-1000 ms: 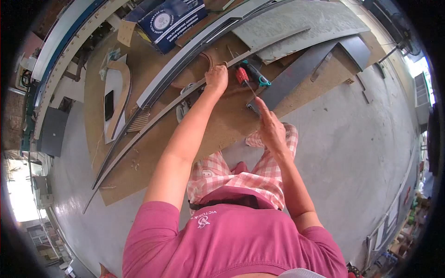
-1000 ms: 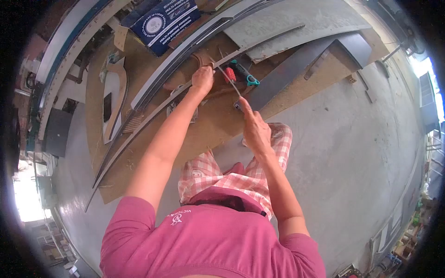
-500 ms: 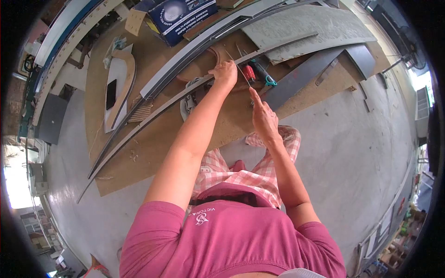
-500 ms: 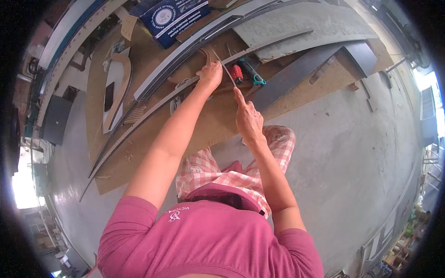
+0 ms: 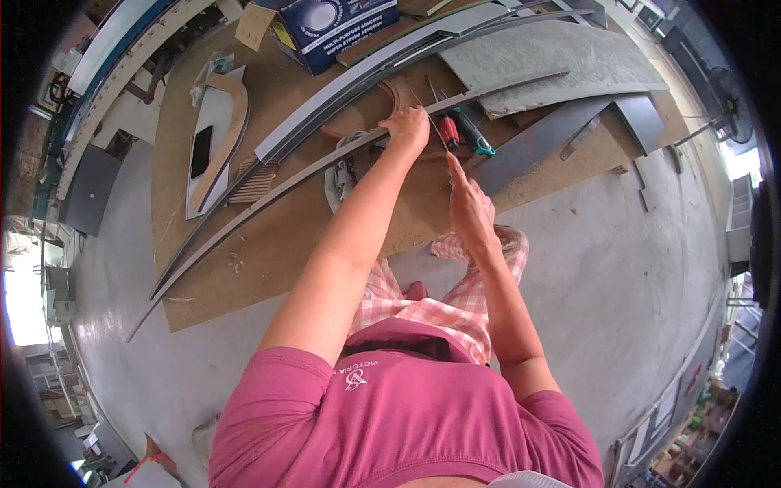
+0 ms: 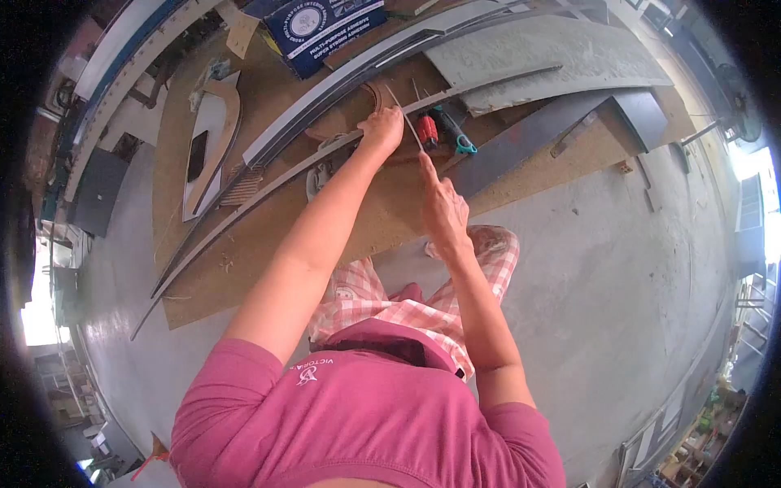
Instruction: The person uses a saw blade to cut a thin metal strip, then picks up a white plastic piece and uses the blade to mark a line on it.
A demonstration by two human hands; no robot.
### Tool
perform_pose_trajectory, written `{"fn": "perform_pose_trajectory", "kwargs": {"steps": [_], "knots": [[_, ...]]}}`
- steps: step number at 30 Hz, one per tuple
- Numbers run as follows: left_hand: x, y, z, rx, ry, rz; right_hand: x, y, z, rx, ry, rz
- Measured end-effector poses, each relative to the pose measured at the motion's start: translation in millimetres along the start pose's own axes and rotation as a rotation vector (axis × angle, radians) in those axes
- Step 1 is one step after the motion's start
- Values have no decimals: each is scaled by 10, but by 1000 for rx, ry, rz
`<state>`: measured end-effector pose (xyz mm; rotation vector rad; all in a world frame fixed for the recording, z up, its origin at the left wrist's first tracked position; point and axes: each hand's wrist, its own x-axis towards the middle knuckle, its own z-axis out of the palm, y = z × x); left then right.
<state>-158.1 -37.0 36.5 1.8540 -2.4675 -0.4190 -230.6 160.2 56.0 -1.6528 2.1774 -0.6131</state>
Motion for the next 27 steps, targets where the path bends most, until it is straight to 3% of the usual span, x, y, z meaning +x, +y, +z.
{"fn": "perform_pose_trajectory", "kwargs": {"steps": [6,8,17,23,27], "knots": [[-75,-2,34,68,8,8,-59,35,10,-39,-3,-1],[-43,-19,65,88,120,30,50,39,12,-35,19,-22],[-94,-15,-1,19,83,48,43,47,22,-7,-5,-10],[-19,-29,100,57,163,41,-90,79,12,54,-53,61],[-39,-56,108,72,138,56,29,76,81,51,-10,-27]]}}
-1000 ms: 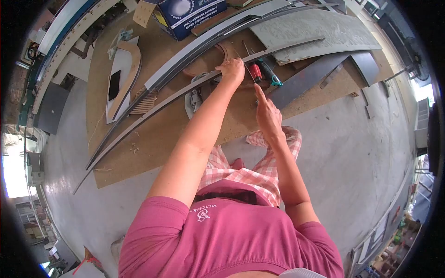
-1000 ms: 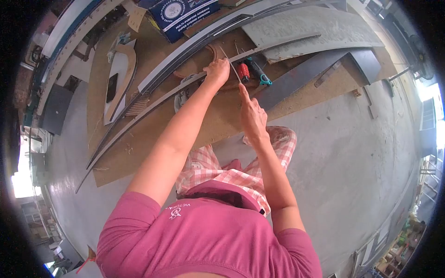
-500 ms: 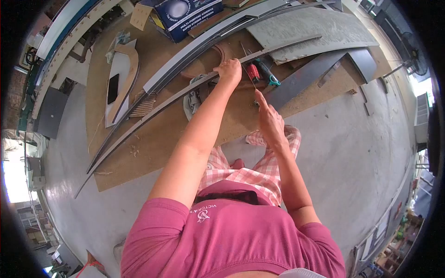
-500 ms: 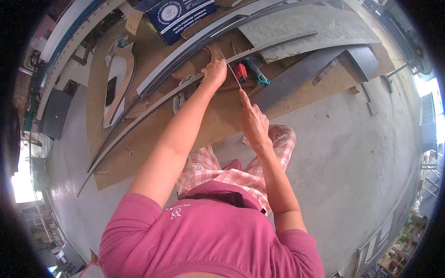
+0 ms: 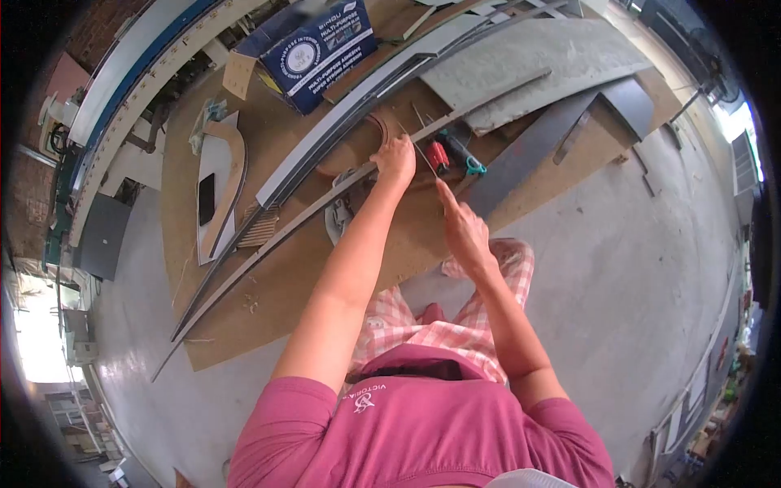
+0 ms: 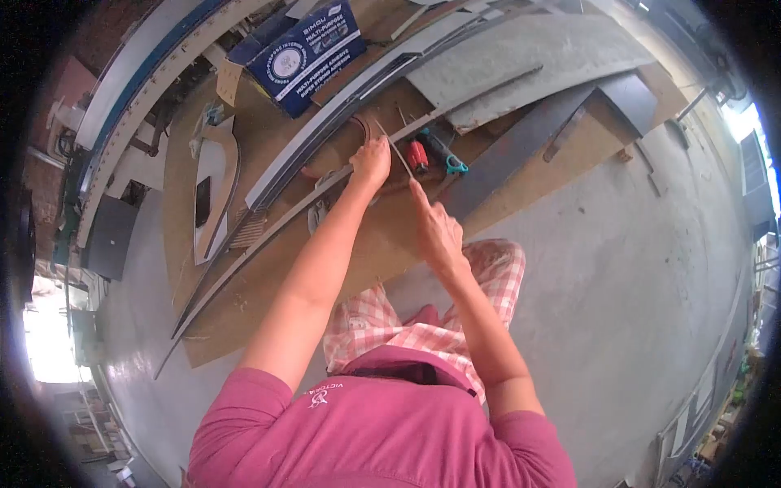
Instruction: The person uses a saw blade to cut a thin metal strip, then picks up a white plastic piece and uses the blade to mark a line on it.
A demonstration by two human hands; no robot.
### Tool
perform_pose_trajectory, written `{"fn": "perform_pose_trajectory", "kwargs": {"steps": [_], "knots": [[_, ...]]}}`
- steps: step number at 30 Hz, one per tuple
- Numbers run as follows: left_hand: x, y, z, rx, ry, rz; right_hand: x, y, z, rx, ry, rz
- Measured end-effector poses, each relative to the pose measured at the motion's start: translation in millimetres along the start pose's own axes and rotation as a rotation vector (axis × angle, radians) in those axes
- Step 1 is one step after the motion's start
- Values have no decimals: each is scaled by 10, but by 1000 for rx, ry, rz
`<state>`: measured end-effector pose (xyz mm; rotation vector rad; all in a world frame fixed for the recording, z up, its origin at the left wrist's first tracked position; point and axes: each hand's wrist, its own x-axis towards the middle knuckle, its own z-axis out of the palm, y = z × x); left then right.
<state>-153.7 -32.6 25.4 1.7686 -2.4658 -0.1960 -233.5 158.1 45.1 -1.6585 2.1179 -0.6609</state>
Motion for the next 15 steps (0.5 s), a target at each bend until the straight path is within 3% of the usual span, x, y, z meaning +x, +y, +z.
{"fn": "perform_pose_trajectory", "kwargs": {"steps": [7,15], "knots": [[-8,-187,58,12,42,149,-201,-119,-150,29,-52,59],[-373,-461,-104,102,18,148,-297,-283,-38,34,-44,-16]]}}
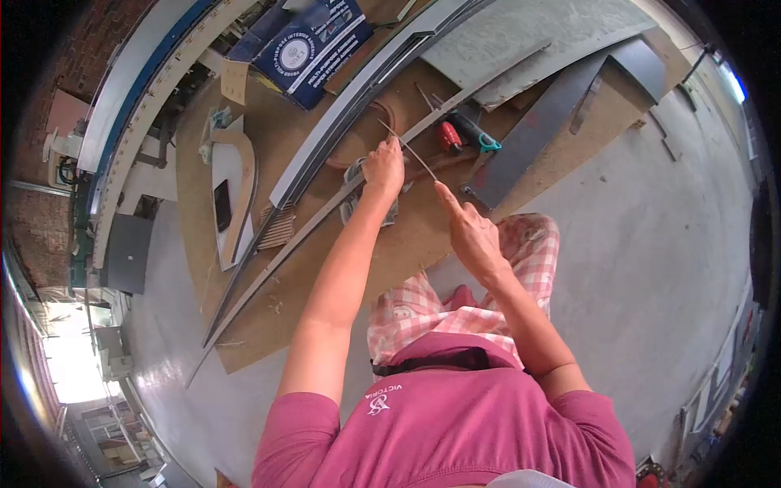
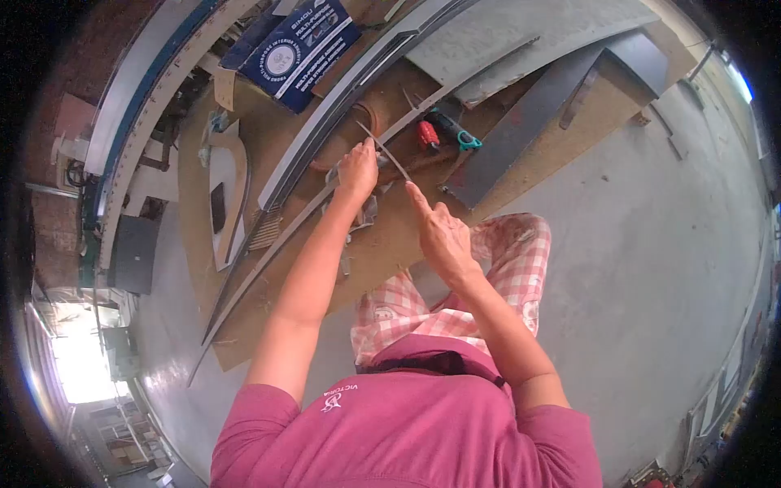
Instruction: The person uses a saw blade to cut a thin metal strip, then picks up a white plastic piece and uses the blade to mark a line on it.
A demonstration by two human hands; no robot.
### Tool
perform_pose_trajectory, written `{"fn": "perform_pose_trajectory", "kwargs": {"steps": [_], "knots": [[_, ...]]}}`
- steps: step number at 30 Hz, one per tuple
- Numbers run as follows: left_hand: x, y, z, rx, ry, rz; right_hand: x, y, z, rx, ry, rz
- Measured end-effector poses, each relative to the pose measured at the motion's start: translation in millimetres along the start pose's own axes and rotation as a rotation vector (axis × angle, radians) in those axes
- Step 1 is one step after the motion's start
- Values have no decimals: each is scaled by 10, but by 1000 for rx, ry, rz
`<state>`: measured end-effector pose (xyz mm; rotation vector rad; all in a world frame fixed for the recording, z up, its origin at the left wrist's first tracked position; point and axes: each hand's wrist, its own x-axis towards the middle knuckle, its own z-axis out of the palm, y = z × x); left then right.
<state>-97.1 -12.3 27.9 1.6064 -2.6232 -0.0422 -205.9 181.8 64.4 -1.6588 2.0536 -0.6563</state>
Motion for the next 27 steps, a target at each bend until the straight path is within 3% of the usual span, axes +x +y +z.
{"fn": "perform_pose_trajectory", "kwargs": {"steps": [8,20,27], "knots": [[-120,-71,26,-68,125,-19,-32,-71,175,22,-2,7],[-77,-71,91,-6,66,-64,-27,-109,203,40,2,3],[-97,-54,113,-62,176,-21,-51,-121,287,61,-10,18]]}}
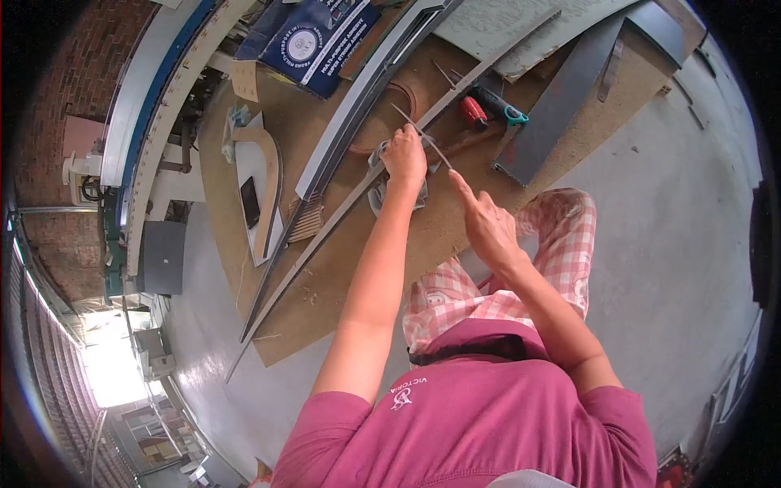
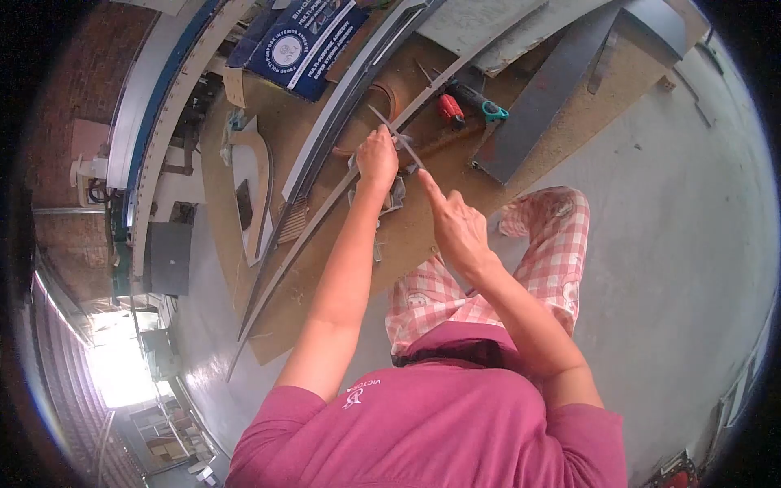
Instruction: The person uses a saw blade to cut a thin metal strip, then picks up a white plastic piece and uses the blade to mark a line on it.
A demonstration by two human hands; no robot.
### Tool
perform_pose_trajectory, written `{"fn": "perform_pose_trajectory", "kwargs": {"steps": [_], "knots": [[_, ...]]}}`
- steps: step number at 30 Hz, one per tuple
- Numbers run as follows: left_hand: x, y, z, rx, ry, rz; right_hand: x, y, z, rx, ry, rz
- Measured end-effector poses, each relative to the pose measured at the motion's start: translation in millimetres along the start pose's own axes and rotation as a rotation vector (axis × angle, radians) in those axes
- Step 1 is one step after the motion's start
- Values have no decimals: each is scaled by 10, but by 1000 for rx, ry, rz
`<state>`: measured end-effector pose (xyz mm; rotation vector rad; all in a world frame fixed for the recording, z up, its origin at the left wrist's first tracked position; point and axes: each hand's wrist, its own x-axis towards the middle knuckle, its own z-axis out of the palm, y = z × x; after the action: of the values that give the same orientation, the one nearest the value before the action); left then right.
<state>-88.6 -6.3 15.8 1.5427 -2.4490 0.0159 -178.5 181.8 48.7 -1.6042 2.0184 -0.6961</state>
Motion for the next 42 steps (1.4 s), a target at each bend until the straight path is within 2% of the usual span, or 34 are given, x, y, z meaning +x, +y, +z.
{"fn": "perform_pose_trajectory", "kwargs": {"steps": [2,5,8,14,17,23,25,29,32,38,42], "knots": [[11,-8,-4,57,-94,-43,10,-16,-4,-8,24,-29],[21,-8,26,80,-108,-64,-116,-37,-49,-15,-18,-15],[36,-26,64,86,-107,-55,-146,-26,-52,9,-53,26],[28,-19,50,88,-116,-70,-87,-60,-59,2,5,-27],[17,8,41,102,-96,-78,-211,-36,-81,34,-58,15],[20,-37,71,90,-95,-54,-45,-32,36,16,22,-41],[27,-15,43,88,-91,-66,-182,-61,-42,10,-48,7],[19,-26,90,84,-76,-58,-211,-48,-7,6,-49,15],[32,-43,99,88,-90,-63,-52,-46,30,14,14,-43],[33,-11,83,81,-100,-94,-227,-75,-35,-5,-71,8],[4,-25,70,73,-81,-61,-37,-83,25,-18,-16,-16]]}}
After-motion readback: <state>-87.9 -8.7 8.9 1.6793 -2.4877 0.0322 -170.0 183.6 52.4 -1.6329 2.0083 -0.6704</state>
